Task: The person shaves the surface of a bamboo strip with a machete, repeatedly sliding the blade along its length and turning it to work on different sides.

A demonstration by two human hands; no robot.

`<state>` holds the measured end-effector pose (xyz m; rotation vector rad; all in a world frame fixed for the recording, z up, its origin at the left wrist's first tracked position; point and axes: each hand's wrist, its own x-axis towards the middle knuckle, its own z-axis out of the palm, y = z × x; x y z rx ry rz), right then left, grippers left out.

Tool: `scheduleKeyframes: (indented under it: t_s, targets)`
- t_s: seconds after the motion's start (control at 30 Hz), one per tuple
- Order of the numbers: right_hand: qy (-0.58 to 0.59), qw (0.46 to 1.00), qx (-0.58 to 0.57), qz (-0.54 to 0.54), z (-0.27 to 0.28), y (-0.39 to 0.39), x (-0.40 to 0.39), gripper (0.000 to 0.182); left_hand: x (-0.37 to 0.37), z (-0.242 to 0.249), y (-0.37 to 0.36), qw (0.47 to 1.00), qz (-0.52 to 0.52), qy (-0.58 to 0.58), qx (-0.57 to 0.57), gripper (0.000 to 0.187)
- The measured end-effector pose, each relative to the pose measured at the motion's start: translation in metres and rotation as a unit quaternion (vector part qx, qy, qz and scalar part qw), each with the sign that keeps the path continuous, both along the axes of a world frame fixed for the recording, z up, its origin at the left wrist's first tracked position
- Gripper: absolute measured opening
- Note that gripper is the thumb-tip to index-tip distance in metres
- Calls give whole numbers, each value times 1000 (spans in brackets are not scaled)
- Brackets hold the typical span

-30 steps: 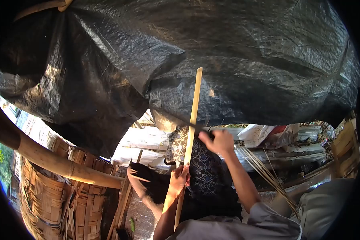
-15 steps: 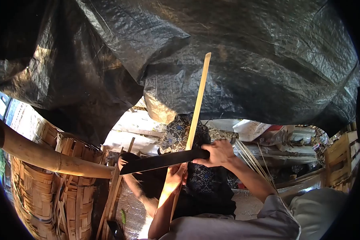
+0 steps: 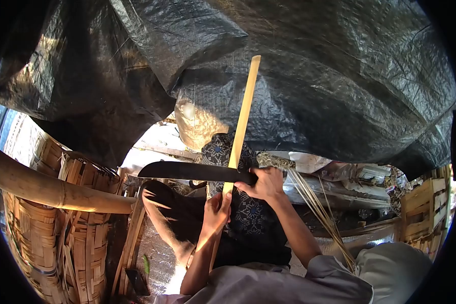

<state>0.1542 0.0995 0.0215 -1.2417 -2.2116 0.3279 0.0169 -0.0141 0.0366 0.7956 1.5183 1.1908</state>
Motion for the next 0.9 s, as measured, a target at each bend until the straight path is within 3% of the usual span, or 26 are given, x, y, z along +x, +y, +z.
scheduleKeyframes:
  t_s: [0.1,0.17,0.27,0.37,0.43,0.47,0.57,0.6,0.63,0.7,0.77,0.8,0.9]
  targets:
    - [14,999,36,8,0,2,-7,65,-3,-5,2,1000,14,9,10,37]
    - [-6,999,-37,0,9,0,-9,58,-3,-5,3,1000,21,14,14,37]
    - [-22,1000,-17,8,12,-1,-8,60,-3,-1,2,999,32,-13,5,35]
    - [-31,999,5,25,14,-1,-1,62,-3,5,1,998,38,-59,2,34]
    - [-80,993,-40,70,18,-7,9,62,-4,3,2,992,40,-118,-11,33]
    - [-85,992,33,86,15,-8,13,73,-5,-2,2,990,32,-134,-2,33]
    - [-138,987,48,63,21,5,18,74,3,0,5,995,33,-89,-8,34]
    - [-119,987,108,-10,14,18,15,78,3,-2,4,997,26,-69,-1,35]
    - [-114,990,-87,-19,27,33,13,81,3,-2,2,997,25,-69,-6,35]
    - [-22,996,-88,-27,21,45,10,85,0,1,7,998,7,-62,-13,33]
    - [-110,983,-147,18,28,35,8,71,-2,3,10,997,5,-73,-21,33]
    - [-150,984,-80,46,30,27,9,74,-1,5,11,996,9,-89,-29,33]
    - [-175,975,-109,81,41,32,11,74,1,3,14,995,21,-88,-35,33]
